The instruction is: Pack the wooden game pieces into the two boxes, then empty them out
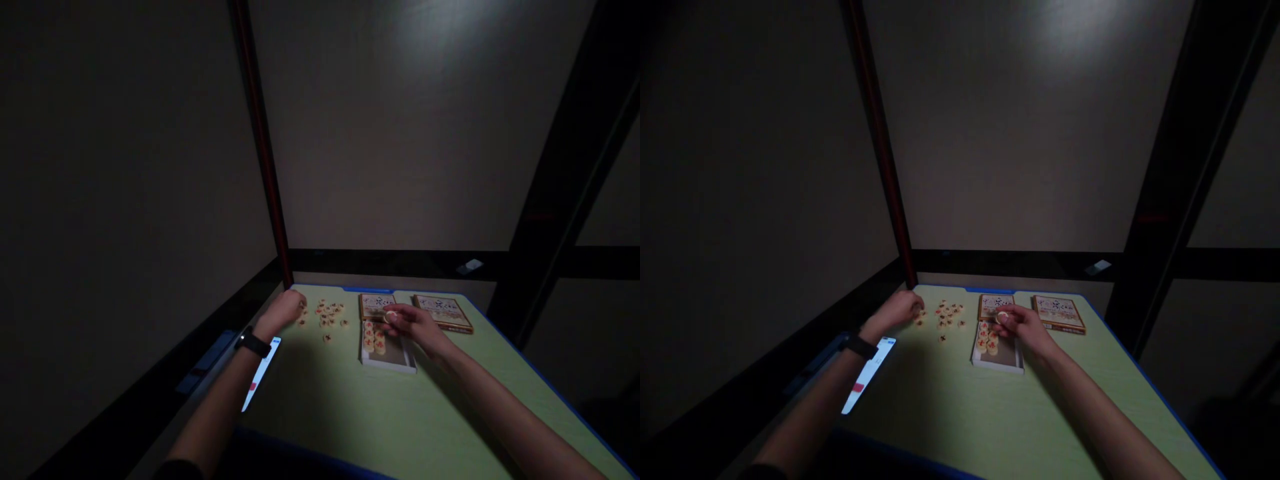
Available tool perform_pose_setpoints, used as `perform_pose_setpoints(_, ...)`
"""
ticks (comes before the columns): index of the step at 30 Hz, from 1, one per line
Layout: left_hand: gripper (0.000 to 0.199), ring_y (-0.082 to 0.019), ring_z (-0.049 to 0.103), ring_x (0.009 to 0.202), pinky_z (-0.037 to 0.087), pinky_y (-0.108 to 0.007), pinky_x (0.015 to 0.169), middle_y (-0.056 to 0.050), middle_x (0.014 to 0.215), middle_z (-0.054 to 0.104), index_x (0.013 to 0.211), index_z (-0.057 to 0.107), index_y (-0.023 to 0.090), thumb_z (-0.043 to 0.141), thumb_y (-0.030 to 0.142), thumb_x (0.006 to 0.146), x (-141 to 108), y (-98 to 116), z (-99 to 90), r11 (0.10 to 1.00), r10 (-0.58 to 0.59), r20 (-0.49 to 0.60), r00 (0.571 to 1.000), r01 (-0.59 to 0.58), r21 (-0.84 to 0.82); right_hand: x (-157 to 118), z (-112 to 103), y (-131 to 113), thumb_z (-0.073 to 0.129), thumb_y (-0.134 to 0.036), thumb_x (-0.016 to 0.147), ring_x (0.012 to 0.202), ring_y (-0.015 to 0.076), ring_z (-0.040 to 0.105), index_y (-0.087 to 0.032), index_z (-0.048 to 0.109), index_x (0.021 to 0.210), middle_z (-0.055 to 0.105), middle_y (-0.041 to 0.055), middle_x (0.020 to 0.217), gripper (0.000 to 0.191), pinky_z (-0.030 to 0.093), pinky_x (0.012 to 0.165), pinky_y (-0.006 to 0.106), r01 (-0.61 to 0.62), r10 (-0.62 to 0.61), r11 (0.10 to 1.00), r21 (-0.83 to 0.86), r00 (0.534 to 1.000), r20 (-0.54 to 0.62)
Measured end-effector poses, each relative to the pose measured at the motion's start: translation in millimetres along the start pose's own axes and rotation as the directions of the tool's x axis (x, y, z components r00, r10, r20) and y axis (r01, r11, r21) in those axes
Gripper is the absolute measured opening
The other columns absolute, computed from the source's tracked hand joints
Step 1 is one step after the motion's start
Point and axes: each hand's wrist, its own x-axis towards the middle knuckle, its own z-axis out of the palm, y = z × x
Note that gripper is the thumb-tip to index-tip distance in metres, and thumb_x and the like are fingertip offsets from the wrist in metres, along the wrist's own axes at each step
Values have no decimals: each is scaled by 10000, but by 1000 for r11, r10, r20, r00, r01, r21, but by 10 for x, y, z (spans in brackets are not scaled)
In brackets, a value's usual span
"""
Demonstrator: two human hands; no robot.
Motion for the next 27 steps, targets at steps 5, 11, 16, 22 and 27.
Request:
perform_pose_setpoints(5, 385, -210, 655, 956, 467, -255, 827, -70, 983, 724, 936, 722, 216, 569, -12, 666, 8, -252, 118, 1000, -6, 131, 991, 3, 26, -15, 17, -31, 842, -237, 684, 758, 216, 700, -139, 721, 880, 727, 109, 818, 250, 616, 702, 342, -54, 55, 998, -22, 998, 25)
perform_pose_setpoints(11, 196, -204, 623, 870, 434, -254, 752, -90, 888, 686, 796, 656, 170, 518, 36, 757, -16, -131, 162, 999, 7, 128, 992, -13, 46, -20, 32, -24, 827, -252, 708, 677, 186, 687, -127, 708, 884, 715, 86, 729, 247, 597, 613, 296, -61, 66, 996, -59, 995, 80)
perform_pose_setpoints(16, 165, -189, 607, 795, 419, -248, 713, -64, 789, 653, 751, 623, 168, 507, 52, 775, -32, -86, 108, 998, 20, 144, 989, -28, 57, 11, 13, 8, 821, -268, 712, 662, 187, 679, -131, 693, 840, 699, 75, 697, 227, 600, 609, 312, -35, 41, 996, -78, 997, 72)
perform_pose_setpoints(22, 117, -202, 629, 832, 434, -247, 720, -87, 841, 682, 777, 662, 165, 563, 103, 773, -43, -81, 94, 999, 10, 139, 990, -17, 49, 17, 34, 21, 822, -283, 712, 655, 189, 681, -132, 686, 861, 702, 81, 719, 252, 595, 581, 304, 8, -5, 998, -59, 998, 60)
perform_pose_setpoints(27, 137, -182, 619, 792, 431, -247, 717, -81, 815, 680, 742, 663, 146, 537, 125, 794, -38, -73, 84, 996, 36, 125, 992, -45, 73, -15, 60, -5, 852, -341, 670, 650, 186, 683, -119, 679, 859, 695, 72, 686, 339, 585, 586, 293, 31, -27, 998, -59, 997, 72)
